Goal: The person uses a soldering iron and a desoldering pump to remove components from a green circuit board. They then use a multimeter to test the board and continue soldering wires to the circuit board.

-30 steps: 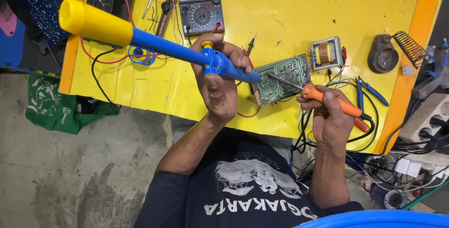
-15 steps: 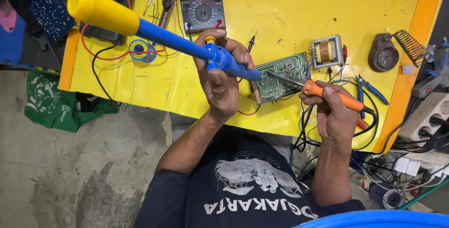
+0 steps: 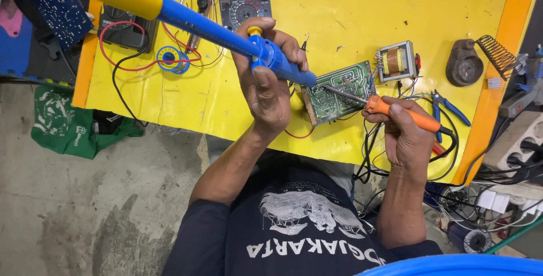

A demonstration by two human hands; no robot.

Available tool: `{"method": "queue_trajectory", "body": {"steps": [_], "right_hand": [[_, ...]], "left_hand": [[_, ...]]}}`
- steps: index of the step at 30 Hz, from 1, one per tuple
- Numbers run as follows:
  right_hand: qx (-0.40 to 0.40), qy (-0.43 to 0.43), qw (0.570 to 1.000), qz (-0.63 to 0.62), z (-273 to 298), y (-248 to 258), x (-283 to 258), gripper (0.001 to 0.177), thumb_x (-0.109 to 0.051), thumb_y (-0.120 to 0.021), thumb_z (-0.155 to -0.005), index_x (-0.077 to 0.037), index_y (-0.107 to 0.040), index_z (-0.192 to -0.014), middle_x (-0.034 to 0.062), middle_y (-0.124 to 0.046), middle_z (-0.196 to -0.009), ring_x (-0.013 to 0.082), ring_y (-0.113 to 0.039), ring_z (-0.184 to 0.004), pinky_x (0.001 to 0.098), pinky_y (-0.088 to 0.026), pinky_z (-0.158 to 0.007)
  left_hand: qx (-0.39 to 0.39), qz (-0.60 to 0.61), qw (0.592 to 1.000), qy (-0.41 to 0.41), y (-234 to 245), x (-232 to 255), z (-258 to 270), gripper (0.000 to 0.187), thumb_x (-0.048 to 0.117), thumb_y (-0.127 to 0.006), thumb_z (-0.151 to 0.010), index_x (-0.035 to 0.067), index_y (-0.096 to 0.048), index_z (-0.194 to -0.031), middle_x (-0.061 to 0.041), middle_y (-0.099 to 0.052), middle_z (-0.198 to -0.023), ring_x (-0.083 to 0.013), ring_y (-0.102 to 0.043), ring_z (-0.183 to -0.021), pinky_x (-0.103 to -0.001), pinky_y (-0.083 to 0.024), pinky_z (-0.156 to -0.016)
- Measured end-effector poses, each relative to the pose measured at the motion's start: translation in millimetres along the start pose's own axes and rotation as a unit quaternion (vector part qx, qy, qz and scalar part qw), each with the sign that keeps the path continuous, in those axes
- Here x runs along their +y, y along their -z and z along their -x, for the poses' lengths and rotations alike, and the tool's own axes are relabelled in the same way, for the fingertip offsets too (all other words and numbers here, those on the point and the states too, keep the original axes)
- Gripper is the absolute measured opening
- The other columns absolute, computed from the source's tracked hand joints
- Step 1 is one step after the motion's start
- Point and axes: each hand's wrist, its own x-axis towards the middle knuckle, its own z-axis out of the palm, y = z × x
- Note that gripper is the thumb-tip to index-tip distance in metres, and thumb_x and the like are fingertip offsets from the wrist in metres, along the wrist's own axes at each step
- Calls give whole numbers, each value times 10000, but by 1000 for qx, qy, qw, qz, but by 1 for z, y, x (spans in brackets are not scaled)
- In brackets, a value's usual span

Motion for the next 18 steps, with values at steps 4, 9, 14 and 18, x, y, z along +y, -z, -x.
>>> {"method": "queue_trajectory", "body": {"steps": [4,9,14,18], "right_hand": [[16,-9,1000,1,1,0,-1,239,-79,-714,-891,60,-693,-1085,256,-733,-926,335,-758,-706,329,-663,-720],[14,-6,1000,-6,1,1,2,241,-78,-705,-898,63,-695,-1093,257,-728,-922,339,-751,-700,364,-671,-767],[5,-2,1000,-3,2,-2,-1,242,-75,-704,-903,67,-691,-1099,265,-730,-942,330,-750,-705,377,-673,-791],[-6,1,1000,2,3,-2,-2,259,-81,-699,-911,78,-682,-1114,277,-728,-955,331,-753,-717,374,-668,-793]], "left_hand": [[-5,-27,1000,-15,-6,-3,-5,643,636,-612,-1017,101,-431,-1325,-88,-516,-952,-149,-552,-839,-318,-524,-696],[-15,-36,999,-3,-6,-9,-4,633,635,-619,-1017,122,-426,-1336,-68,-529,-943,-146,-558,-841,-318,-541,-718],[-19,-44,999,2,-10,-10,-5,646,634,-610,-1013,97,-423,-1319,-73,-508,-912,-148,-545,-820,-320,-525,-691],[-26,-56,998,6,-12,-14,-3,666,662,-610,-1002,105,-422,-1313,-65,-506,-901,-146,-537,-802,-311,-528,-679]]}}
